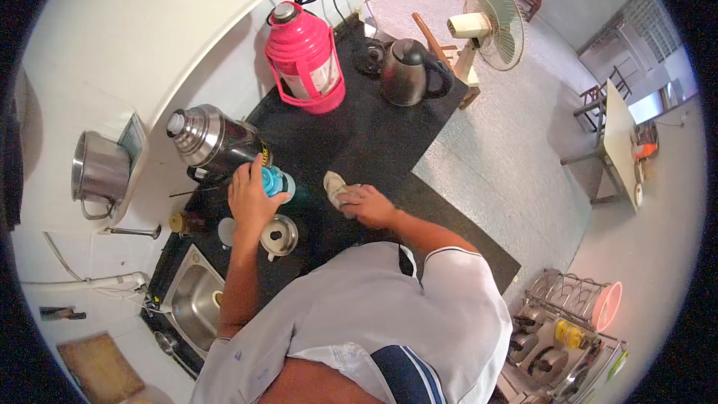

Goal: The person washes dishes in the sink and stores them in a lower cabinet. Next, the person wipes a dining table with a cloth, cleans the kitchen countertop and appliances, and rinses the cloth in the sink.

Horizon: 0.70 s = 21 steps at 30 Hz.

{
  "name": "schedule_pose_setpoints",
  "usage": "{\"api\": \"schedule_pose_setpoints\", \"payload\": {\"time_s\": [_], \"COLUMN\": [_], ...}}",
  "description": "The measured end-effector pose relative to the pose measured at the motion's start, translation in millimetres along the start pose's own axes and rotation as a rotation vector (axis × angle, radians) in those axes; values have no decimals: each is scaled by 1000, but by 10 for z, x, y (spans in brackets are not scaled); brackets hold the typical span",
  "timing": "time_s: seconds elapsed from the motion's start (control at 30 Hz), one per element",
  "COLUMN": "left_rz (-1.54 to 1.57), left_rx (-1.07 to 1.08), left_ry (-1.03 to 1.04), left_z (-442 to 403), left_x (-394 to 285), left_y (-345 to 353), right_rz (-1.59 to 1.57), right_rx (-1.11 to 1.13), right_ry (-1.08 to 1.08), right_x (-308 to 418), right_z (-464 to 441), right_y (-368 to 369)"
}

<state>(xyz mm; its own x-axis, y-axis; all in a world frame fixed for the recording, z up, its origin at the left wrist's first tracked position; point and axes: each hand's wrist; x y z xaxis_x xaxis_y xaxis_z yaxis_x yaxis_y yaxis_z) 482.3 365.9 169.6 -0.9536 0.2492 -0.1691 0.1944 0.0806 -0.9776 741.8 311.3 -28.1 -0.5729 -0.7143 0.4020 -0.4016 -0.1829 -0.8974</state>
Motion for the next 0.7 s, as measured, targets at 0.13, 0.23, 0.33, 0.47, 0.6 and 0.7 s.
{"api": "schedule_pose_setpoints", "payload": {"time_s": [0.13, 0.23, 0.33, 0.47, 0.6, 0.7], "left_rz": [146, 475, 586, 695, 706, 711], "left_rx": [-321, -475, -477, -422, -373, -289], "left_ry": [188, 206, 138, 75, 54, 1], "left_z": [80, 314, 557, 733, 664, 560], "left_x": [-110, -218, -362, -695, -1029, -1163], "left_y": [-170, -174, -128, 82, 318, 432], "right_rz": [176, 257, 256, 244, 142, 136], "right_rx": [-135, -321, -419, -293, -168, 47], "right_ry": [324, 603, 789, 600, 298, 77], "right_x": [-377, -605, -859, -951, -829, -772], "right_z": [406, 314, -246, -1056, -1640, -1644], "right_y": [-118, -52, 32, 203, 447, 222]}}
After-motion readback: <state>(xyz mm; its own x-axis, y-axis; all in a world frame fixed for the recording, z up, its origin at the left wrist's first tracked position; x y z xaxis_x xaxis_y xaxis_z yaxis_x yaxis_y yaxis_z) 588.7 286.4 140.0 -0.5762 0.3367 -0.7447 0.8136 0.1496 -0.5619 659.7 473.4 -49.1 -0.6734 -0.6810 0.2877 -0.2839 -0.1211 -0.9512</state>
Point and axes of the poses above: each hand's wrist, its own z-axis away from the middle knuckle, its own y-axis out of the palm, x = y × z, and after that the axes turned 4 degrees about x, right-handed
